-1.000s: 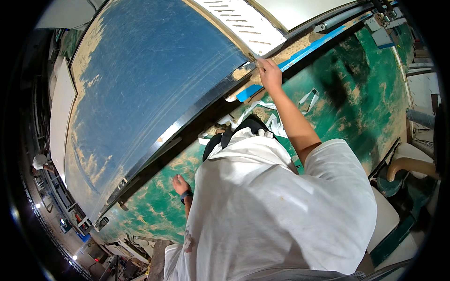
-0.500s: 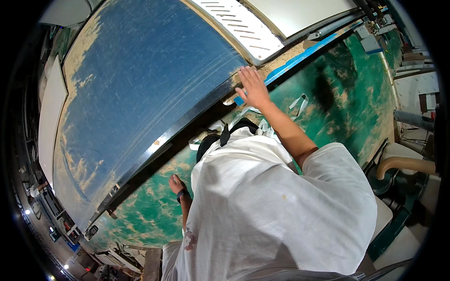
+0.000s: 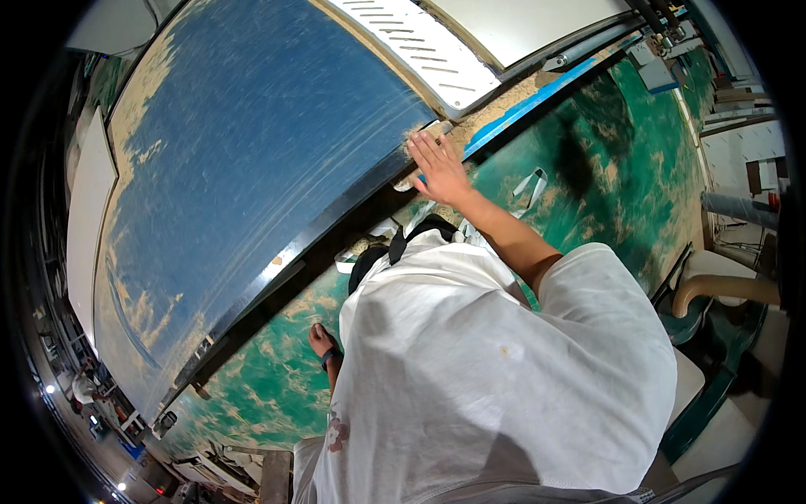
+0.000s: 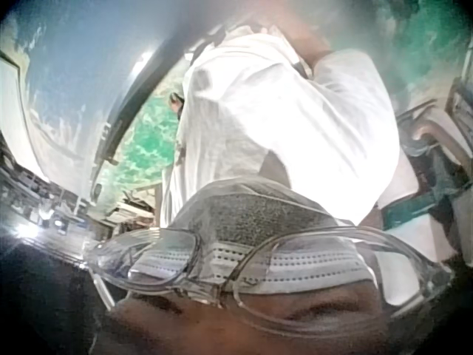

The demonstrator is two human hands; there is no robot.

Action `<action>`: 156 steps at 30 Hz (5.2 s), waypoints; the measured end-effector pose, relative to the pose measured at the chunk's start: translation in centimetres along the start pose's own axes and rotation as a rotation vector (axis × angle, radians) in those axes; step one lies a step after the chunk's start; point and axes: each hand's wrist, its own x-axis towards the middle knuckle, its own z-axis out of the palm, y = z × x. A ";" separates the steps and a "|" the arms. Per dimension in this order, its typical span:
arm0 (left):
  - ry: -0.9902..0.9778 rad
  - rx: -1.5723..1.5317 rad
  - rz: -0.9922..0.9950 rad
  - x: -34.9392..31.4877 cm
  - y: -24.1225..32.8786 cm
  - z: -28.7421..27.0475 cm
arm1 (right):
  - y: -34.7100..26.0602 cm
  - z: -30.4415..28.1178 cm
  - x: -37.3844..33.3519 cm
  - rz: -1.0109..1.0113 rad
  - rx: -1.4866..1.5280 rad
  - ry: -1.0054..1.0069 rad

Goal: The person walks around a large woodworking machine, uses their hand to smooth saw dust on a blue surface, and then peels adhesive labels from a strip and applies them to a large board on the machine.

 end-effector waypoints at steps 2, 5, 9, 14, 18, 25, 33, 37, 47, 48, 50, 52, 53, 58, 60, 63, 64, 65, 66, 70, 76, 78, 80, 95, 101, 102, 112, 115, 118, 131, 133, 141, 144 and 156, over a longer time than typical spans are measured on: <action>-0.041 0.040 -0.033 0.6 -0.8 -0.1 | 0.1 0.1 0.0 -0.003 0.016 0.039; -0.071 0.090 -0.007 0.8 0.0 -0.2 | 0.3 -0.5 0.1 0.015 0.023 -0.002; -0.079 0.153 0.004 0.7 4.2 -1.2 | 2.5 -0.4 -0.2 0.199 0.112 0.114; -0.028 0.104 0.054 0.0 5.2 -1.4 | 3.7 0.4 -0.7 0.282 0.134 0.139; -0.060 0.111 0.063 0.2 3.4 -0.9 | 3.2 0.4 -0.4 0.109 0.069 0.081; -0.089 -0.015 -0.023 -0.2 0.9 0.5 | 2.9 -0.1 0.1 0.113 0.039 0.056; -0.091 0.084 0.001 -1.0 3.2 0.3 | 1.9 0.5 0.0 0.016 0.041 0.012; -0.095 0.077 -0.007 -1.3 4.4 0.2 | 1.6 0.3 -0.1 0.005 0.050 -0.031; -0.119 0.104 0.024 -0.3 3.6 0.1 | 0.5 -0.3 0.1 -0.013 0.041 -0.046; -0.144 0.089 0.008 -0.3 3.1 0.1 | 0.2 -0.2 0.3 -0.026 0.044 -0.057; -0.113 0.094 0.004 -0.5 2.1 0.3 | -0.1 -0.1 0.6 -0.048 0.048 -0.066; -0.088 0.101 0.005 -0.5 1.8 0.6 | 0.2 0.0 0.6 -0.018 0.056 -0.011; -0.077 0.103 -0.005 -0.3 2.4 0.6 | 0.8 0.1 0.3 -0.009 0.054 -0.011; -0.062 0.115 0.023 -0.3 3.3 0.3 | 3.2 0.0 -0.7 0.213 0.081 0.133; -0.128 0.123 0.056 -0.3 2.9 0.3 | 3.2 -0.1 -0.6 0.154 0.078 0.118; -0.118 0.138 0.013 -0.3 2.7 0.5 | 3.1 0.1 -0.4 0.108 0.053 0.074; -0.116 0.137 0.014 -0.3 2.6 0.6 | 3.0 0.1 -0.5 0.112 0.062 0.071; -0.098 0.140 0.006 -0.3 2.5 0.7 | 2.9 0.1 -0.5 0.116 0.071 0.068; -0.081 0.141 -0.005 -0.4 2.3 0.8 | 2.7 0.1 -0.4 0.113 0.073 0.069; -0.009 0.116 0.067 -1.3 4.6 0.3 | 2.1 0.5 -0.7 0.057 0.065 0.044; -0.117 0.138 0.052 -1.4 5.6 -0.2 | 1.7 0.0 -0.5 0.003 0.061 -0.029; -0.117 0.190 0.096 -1.7 6.2 -0.2 | 1.3 -0.3 -0.1 -0.025 0.058 -0.067; -0.075 0.064 0.050 -2.7 9.4 0.1 | 0.5 -1.3 0.3 -0.050 0.086 0.024; -0.221 -1.672 0.384 -6.9 42.7 -12.7 | -6.6 -4.9 3.2 -0.393 0.606 0.031; -0.063 -1.348 -0.025 -4.5 36.1 -11.6 | -18.8 -19.7 6.0 -0.559 1.192 0.182; -0.233 -1.721 -0.005 -5.4 36.6 -10.4 | -22.8 -16.3 4.3 -0.739 1.131 0.005; 0.620 -1.536 0.354 -12.0 16.7 -26.2 | -37.3 -14.0 -0.4 -0.702 1.010 -0.150; 0.289 -1.875 -0.010 -9.3 10.2 -22.6 | -48.0 -17.8 -2.6 -1.012 1.437 -0.301; 0.322 -2.134 0.075 -8.8 11.1 -24.3 | -55.5 -4.7 -6.0 -1.203 1.003 -0.376; 1.921 -0.827 0.982 -28.3 10.5 -58.7 | -52.1 -4.1 -5.9 -0.860 0.611 -0.557; 1.666 -0.895 1.431 -26.6 9.3 -60.7 | -55.9 -3.9 -4.2 -0.818 0.627 -0.554; 2.507 -0.449 0.275 -16.1 8.1 -68.6 | -72.3 1.8 0.2 -0.957 0.729 -0.613; 2.513 -0.582 0.031 -12.6 5.5 -72.1 | -79.1 3.4 2.6 -0.988 0.754 -0.633; 1.138 0.273 -0.323 2.0 -35.9 -60.6 | -108.9 9.6 7.2 -1.343 0.631 -0.589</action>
